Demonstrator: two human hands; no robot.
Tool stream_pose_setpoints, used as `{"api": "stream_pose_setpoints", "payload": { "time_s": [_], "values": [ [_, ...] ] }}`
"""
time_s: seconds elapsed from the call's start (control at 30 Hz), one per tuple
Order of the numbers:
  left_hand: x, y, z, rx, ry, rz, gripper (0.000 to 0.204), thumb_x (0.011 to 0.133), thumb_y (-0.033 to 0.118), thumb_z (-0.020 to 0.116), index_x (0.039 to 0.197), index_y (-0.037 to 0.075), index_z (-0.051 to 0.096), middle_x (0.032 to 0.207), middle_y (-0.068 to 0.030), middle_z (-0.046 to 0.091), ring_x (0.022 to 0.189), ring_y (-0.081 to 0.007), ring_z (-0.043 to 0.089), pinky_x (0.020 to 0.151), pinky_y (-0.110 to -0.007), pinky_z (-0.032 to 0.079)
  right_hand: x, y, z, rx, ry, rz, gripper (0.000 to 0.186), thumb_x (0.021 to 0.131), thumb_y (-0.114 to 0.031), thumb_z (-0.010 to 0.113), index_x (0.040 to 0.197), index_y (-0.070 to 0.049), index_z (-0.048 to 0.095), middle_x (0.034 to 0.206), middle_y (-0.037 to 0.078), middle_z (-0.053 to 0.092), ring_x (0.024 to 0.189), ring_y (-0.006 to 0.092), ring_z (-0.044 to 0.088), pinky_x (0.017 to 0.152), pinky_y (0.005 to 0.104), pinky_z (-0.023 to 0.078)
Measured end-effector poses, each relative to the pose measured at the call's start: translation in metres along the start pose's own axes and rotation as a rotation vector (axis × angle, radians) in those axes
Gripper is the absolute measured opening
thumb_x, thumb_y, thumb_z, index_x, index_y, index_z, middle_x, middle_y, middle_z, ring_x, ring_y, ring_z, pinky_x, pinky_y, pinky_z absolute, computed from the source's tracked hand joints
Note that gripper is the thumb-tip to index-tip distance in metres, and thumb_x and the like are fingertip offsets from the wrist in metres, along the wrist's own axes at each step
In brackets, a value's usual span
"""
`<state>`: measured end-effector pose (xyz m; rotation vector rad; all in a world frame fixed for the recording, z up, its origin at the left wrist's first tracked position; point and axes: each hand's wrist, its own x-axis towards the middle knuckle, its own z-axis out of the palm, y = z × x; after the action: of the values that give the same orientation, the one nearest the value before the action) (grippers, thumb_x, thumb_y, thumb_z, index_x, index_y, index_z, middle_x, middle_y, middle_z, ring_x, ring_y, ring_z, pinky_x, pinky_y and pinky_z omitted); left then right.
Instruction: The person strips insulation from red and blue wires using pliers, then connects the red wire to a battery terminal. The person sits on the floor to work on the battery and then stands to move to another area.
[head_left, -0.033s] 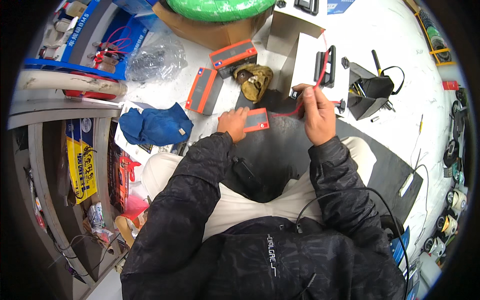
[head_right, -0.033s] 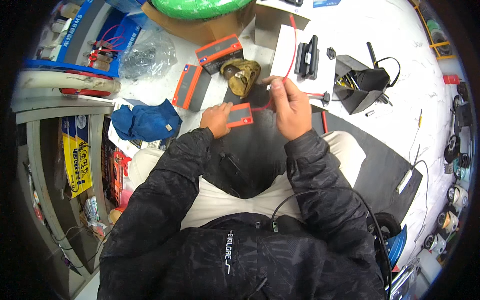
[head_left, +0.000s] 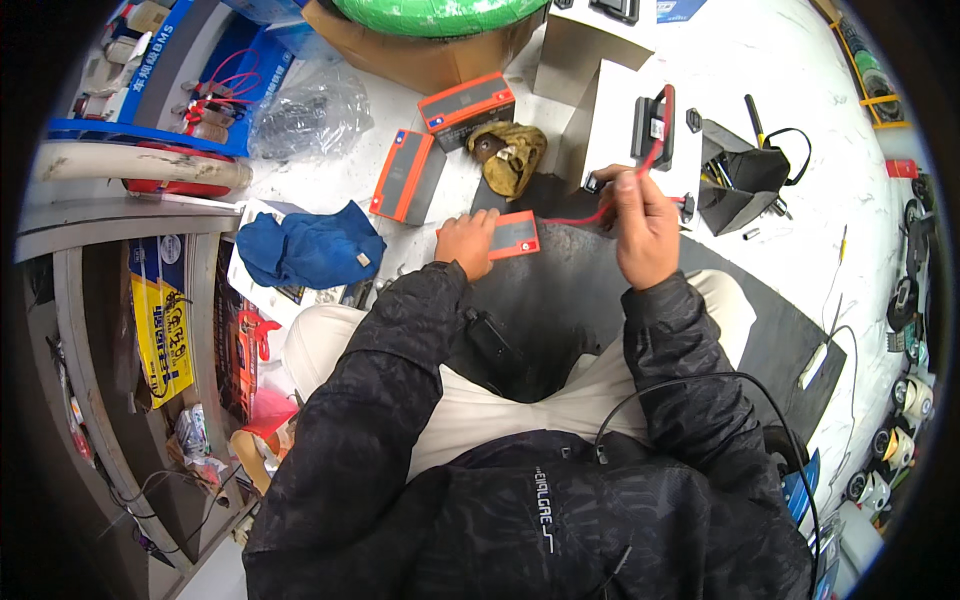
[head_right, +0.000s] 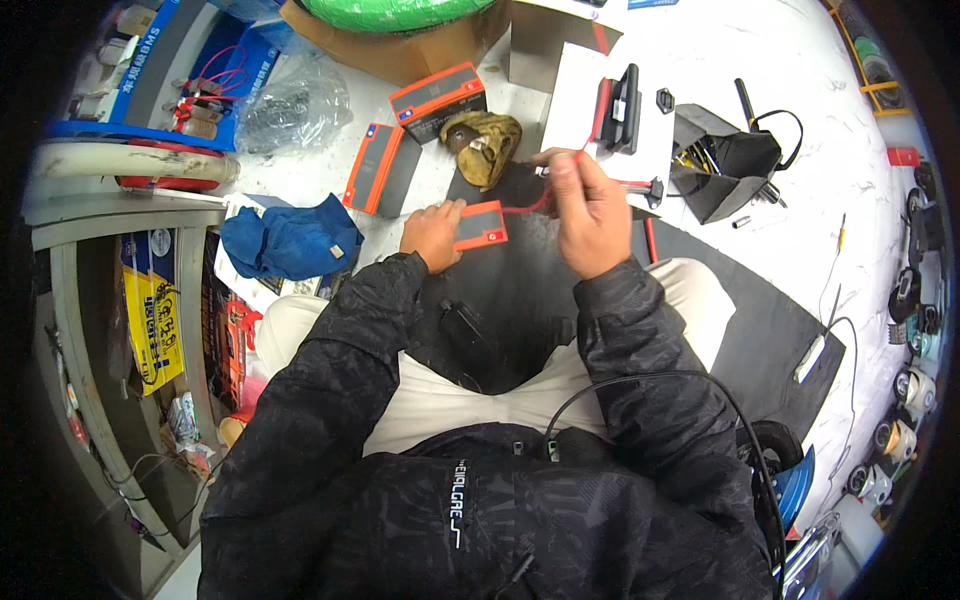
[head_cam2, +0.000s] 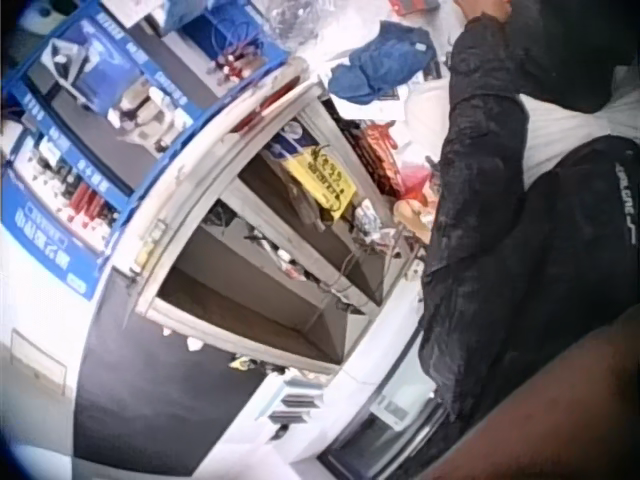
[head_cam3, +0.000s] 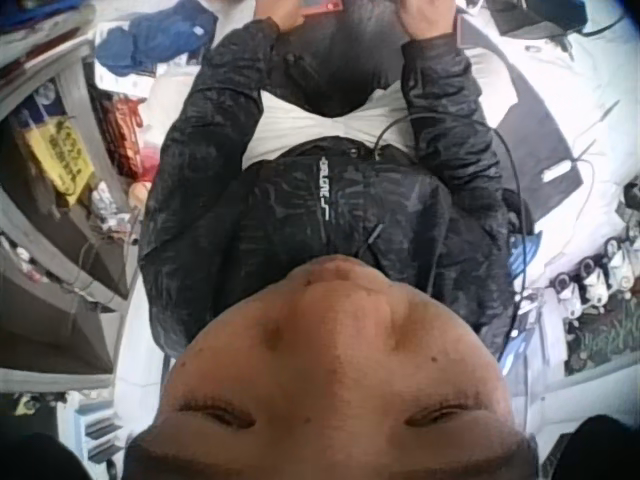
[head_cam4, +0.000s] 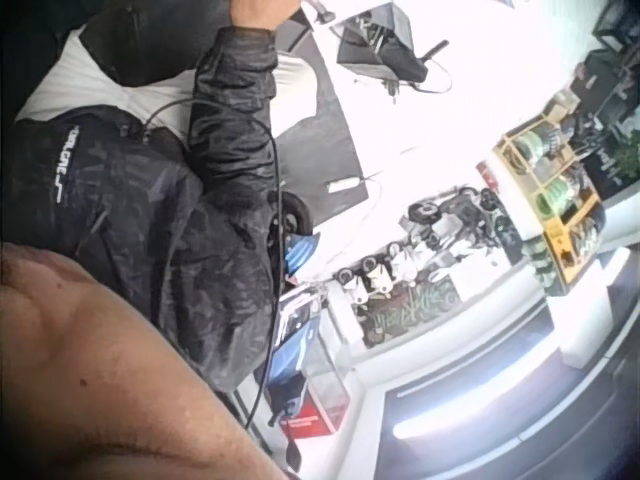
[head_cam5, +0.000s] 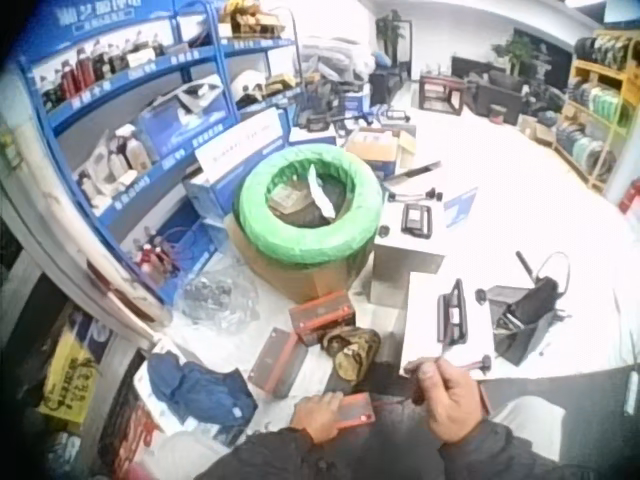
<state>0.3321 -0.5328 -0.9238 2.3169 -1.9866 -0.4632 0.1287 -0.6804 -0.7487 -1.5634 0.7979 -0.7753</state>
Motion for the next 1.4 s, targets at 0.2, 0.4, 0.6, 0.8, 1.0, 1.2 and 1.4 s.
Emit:
{"api": "stream_pose_setpoints", "payload": {
  "time_s": [0.2,0.4,0.6,0.8,1.0,1.2,1.4],
  "values": [
    [-0.04,0.068,-0.058,-0.231,0.141,-0.133,0.045,0.082,0.023,0.08,0.119,0.002,0.065,0.118,-0.016,0.066,0.114,-0.0349,0.061,0.092,-0.046,0.051,-0.027,-0.006,-0.013,0.203,0.246,0.02,0.041,0.111,-0.032,0.049,0.098,0.004,0.063,0.078,0.01,0.067,0.069,0.0161,0.063,0.066,0.0285,0.05],
    [-0.102,0.103,-0.104,-1.918,-0.015,-0.623,0.049,0.109,0.028,0.051,0.144,-0.007,0.044,0.121,-0.0194,0.068,0.11,-0.026,0.068,0.095,-0.037,0.055,-0.103,0.004,0.016,0.214,-0.085,0.677,0.04,0.109,-0.032,0.054,0.097,0.004,0.068,0.079,0.013,0.072,0.069,0.0163,0.067,0.067,0.0294,0.054],
    [-0.074,0.087,-0.069,-1.968,-0.023,-0.954,0.044,0.11,0.014,0.043,0.15,-0.002,0.032,0.104,-0.0143,0.062,0.094,-0.0271,0.069,0.083,-0.045,0.06,-0.114,0.045,0.041,0.281,-0.05,0.992,0.037,0.107,-0.034,0.058,0.099,0.001,0.066,0.077,0.01,0.07,0.072,0.0181,0.068,0.069,0.0293,0.054],
    [-0.066,0.08,-0.067,-2.077,0.352,-1.001,0.061,0.102,0.007,0.052,0.154,0.009,0.019,0.12,-0.016,0.054,0.094,-0.0283,0.068,0.09,-0.048,0.059,-0.095,0.065,0.058,0.268,0.079,0.986,0.035,0.107,-0.034,0.057,0.102,0.001,0.064,0.091,0.01,0.072,0.081,0.0198,0.07,0.074,0.0318,0.054],
    [-0.07,0.07,-0.064,-2.107,0.382,-0.996,0.054,0.102,0.007,0.051,0.15,0.005,0.026,0.126,-0.0171,0.054,0.11,-0.0316,0.065,0.099,-0.048,0.054,-0.086,0.07,0.087,0.372,0.053,0.977,0.034,0.107,-0.031,0.059,0.103,0.002,0.066,0.096,0.012,0.074,0.082,0.0183,0.071,0.075,0.0306,0.054],
    [-0.079,0.067,-0.058,-1.992,0.263,-0.992,0.043,0.106,0.011,0.045,0.145,-0.004,0.036,0.113,-0.0143,0.06,0.104,-0.0273,0.065,0.091,-0.042,0.054,-0.089,0.072,0.091,0.43,0.005,1.008,0.034,0.106,-0.031,0.061,0.1,0.001,0.069,0.087,0.008,0.073,0.073,0.0131,0.067,0.07,0.0269,0.055],
    [-0.08,0.068,-0.053,-1.762,0.275,-1.043,0.041,0.109,0.012,0.039,0.147,-0.001,0.046,0.089,-0.0021,0.054,0.071,-0.0117,0.057,0.063,-0.027,0.048,-0.084,0.075,0.088,0.382,0.018,0.822,0.039,0.111,-0.038,0.047,0.104,-0.002,0.062,0.075,0.004,0.063,0.064,0.0105,0.06,0.059,0.0248,0.049]
  ]
}}
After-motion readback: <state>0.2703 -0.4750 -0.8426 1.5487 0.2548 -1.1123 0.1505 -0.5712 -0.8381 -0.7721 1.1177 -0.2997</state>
